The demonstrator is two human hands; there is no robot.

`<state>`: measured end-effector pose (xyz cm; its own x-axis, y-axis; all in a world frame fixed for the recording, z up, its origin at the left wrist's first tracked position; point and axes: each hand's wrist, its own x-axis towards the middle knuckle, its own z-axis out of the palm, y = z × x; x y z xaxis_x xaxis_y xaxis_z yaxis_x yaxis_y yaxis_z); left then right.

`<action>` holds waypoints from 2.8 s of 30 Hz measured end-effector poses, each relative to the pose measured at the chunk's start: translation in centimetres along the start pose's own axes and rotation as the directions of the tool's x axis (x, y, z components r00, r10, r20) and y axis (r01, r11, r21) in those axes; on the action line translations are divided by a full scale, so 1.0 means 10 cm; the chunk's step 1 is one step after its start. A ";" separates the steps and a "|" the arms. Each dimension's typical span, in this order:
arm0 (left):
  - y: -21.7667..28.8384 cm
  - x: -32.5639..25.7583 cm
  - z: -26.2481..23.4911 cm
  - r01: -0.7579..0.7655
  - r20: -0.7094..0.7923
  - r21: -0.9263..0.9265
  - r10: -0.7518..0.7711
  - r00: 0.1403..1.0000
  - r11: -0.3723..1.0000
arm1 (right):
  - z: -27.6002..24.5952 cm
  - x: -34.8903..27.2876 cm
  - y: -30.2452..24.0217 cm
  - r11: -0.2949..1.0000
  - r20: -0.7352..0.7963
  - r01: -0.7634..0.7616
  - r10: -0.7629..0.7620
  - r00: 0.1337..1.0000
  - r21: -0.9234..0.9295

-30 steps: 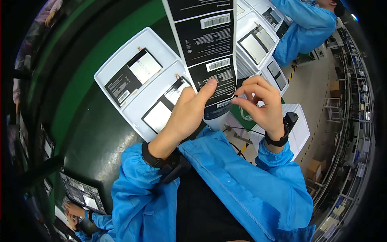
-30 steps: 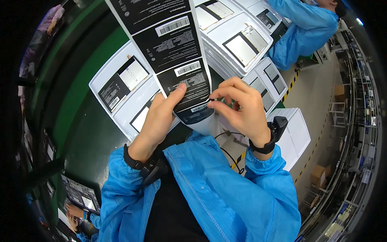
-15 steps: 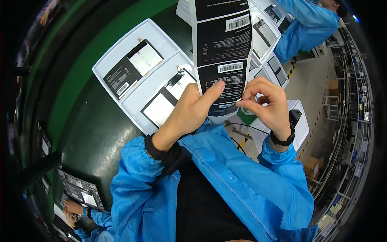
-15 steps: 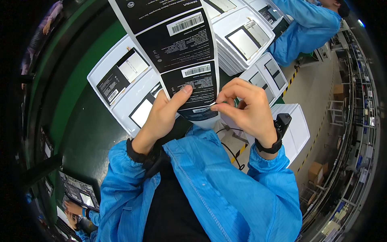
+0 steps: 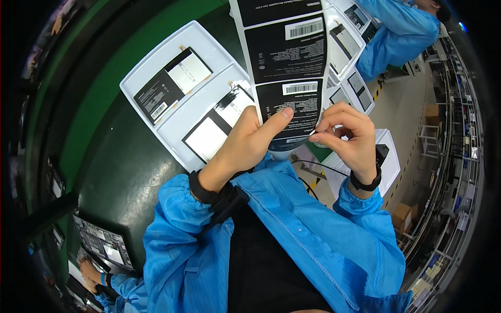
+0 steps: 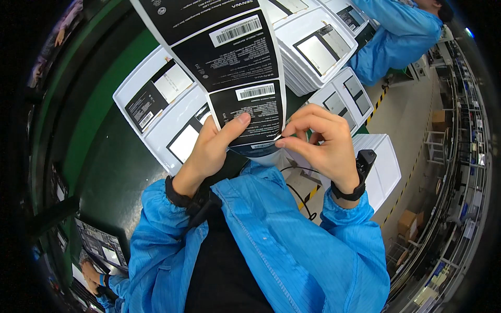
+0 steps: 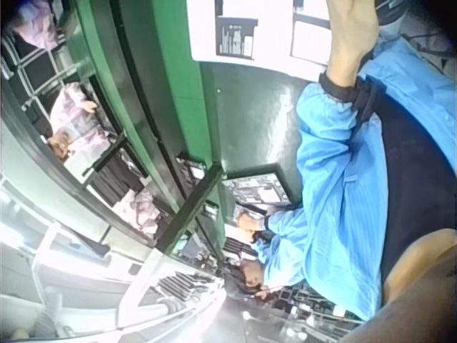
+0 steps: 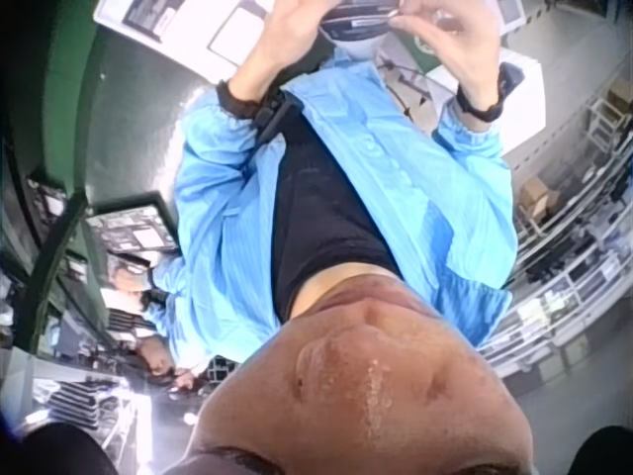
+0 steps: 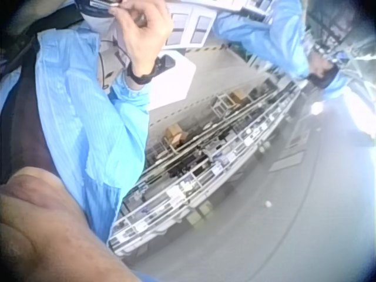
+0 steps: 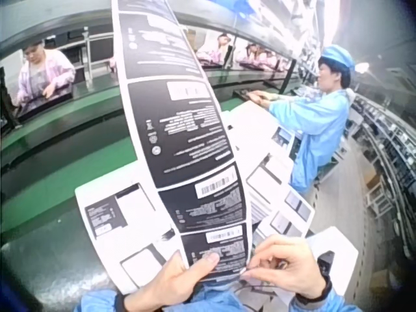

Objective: Assembling electronic tablet/device internal components and applying labels.

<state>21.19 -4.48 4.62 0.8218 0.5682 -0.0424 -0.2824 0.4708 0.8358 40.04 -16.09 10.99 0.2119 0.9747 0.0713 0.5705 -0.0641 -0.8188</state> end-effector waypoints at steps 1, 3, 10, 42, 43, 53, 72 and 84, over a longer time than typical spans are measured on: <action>0.00 0.00 -0.01 0.001 0.000 0.000 -0.001 1.000 1.000 | 0.00 -0.01 0.00 0.999 0.025 -0.030 0.029 0.999 0.025; 0.02 -0.01 -0.02 -0.021 0.036 0.020 0.020 0.999 1.000 | 0.00 -0.01 0.00 0.998 0.035 -0.040 0.038 0.999 0.040; -0.01 0.02 0.00 -0.025 -0.002 -0.085 0.025 1.000 0.996 | 0.03 0.01 0.07 0.999 -0.029 0.022 -0.021 0.999 0.034; -0.30 0.33 -0.29 0.210 -0.328 0.454 -0.056 0.943 0.866 | -0.06 -0.37 0.06 0.701 -0.444 0.695 -0.577 0.686 0.162; -0.39 0.32 -0.23 -0.035 -0.362 0.630 0.333 0.871 0.775 | -0.07 -0.44 -0.02 0.658 -0.473 0.648 -0.462 0.750 0.383; -0.11 -0.99 -0.40 -0.307 -0.536 0.274 0.410 0.738 0.911 | 1.62 0.13 -0.12 0.503 0.124 -0.317 0.380 0.917 0.804; 0.09 -1.56 -1.06 0.110 -0.121 0.993 0.549 0.827 0.052 | 1.55 0.52 0.07 0.810 0.351 -0.539 0.447 0.823 0.233; -0.09 -1.61 -1.12 0.050 -0.029 0.998 0.407 0.913 -0.041 | 1.67 0.48 0.11 0.835 0.288 -0.514 0.451 0.845 0.197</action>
<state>2.70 -6.46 -1.63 0.6213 0.7299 0.2852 0.5467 -0.6644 0.5096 28.40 -7.91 0.88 0.2082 0.8559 -0.4733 0.2113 -0.5119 -0.8327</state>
